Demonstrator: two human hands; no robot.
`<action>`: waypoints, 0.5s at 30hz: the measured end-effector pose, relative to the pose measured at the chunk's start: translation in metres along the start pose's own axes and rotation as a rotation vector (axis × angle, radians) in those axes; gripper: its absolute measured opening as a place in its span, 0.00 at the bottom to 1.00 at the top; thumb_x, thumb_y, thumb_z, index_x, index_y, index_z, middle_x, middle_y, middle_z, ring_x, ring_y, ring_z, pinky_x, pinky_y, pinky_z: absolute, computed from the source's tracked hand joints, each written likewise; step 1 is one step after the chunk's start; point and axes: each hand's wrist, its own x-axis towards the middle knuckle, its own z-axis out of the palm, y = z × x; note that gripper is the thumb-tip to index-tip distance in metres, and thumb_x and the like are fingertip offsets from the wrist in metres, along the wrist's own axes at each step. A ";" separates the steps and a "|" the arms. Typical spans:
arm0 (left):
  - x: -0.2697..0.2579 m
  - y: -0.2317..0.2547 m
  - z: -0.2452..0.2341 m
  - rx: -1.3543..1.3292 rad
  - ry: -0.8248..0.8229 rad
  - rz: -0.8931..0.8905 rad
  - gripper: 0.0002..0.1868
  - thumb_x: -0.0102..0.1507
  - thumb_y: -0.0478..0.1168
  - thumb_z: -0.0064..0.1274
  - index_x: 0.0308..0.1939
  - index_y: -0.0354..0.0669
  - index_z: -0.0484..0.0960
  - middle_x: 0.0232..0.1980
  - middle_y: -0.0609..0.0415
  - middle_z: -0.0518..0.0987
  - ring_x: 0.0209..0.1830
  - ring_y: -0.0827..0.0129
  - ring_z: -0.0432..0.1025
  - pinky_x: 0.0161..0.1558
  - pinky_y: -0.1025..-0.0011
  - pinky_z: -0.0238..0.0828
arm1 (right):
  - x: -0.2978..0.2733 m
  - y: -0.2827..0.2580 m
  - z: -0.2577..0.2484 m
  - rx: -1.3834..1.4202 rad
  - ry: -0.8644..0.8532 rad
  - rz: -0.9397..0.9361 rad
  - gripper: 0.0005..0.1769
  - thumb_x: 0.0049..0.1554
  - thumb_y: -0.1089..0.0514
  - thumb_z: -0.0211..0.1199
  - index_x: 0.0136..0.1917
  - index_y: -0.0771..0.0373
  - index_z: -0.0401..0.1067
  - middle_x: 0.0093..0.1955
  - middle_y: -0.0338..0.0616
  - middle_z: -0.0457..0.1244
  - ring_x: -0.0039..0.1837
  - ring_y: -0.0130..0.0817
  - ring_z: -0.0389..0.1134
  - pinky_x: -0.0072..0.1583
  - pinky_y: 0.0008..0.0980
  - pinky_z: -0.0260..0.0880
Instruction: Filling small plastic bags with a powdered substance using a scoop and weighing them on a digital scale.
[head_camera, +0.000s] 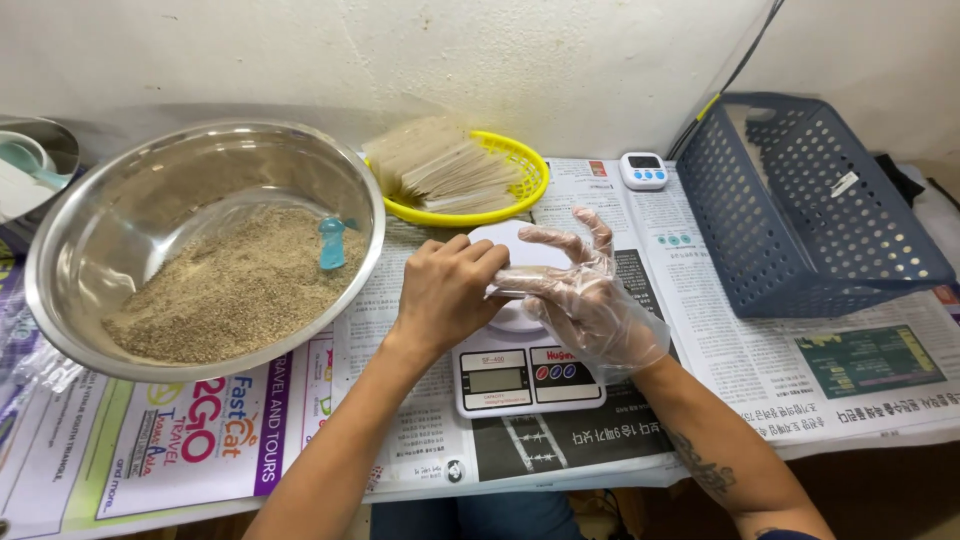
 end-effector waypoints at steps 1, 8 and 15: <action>0.002 0.001 -0.004 0.011 -0.006 -0.011 0.20 0.46 0.53 0.69 0.36 0.61 0.76 0.30 0.68 0.75 0.37 0.70 0.73 0.40 0.71 0.73 | 0.003 -0.004 -0.002 -0.006 0.033 0.022 0.21 0.65 0.39 0.50 0.60 0.44 0.79 0.56 0.28 0.72 0.72 0.39 0.64 0.77 0.59 0.35; 0.005 -0.008 -0.027 -0.001 -0.020 -0.115 0.15 0.53 0.53 0.65 0.32 0.58 0.74 0.29 0.65 0.74 0.35 0.68 0.74 0.41 0.68 0.73 | 0.003 -0.008 0.001 -0.003 0.190 0.073 0.28 0.61 0.30 0.51 0.55 0.48 0.80 0.46 0.33 0.72 0.62 0.36 0.69 0.74 0.52 0.47; 0.006 -0.004 -0.028 -0.030 -0.041 -0.141 0.16 0.53 0.52 0.67 0.33 0.57 0.75 0.29 0.65 0.74 0.34 0.67 0.74 0.40 0.66 0.73 | 0.008 -0.011 -0.004 -0.001 0.192 0.074 0.25 0.62 0.34 0.53 0.56 0.50 0.80 0.43 0.36 0.71 0.59 0.36 0.69 0.72 0.50 0.51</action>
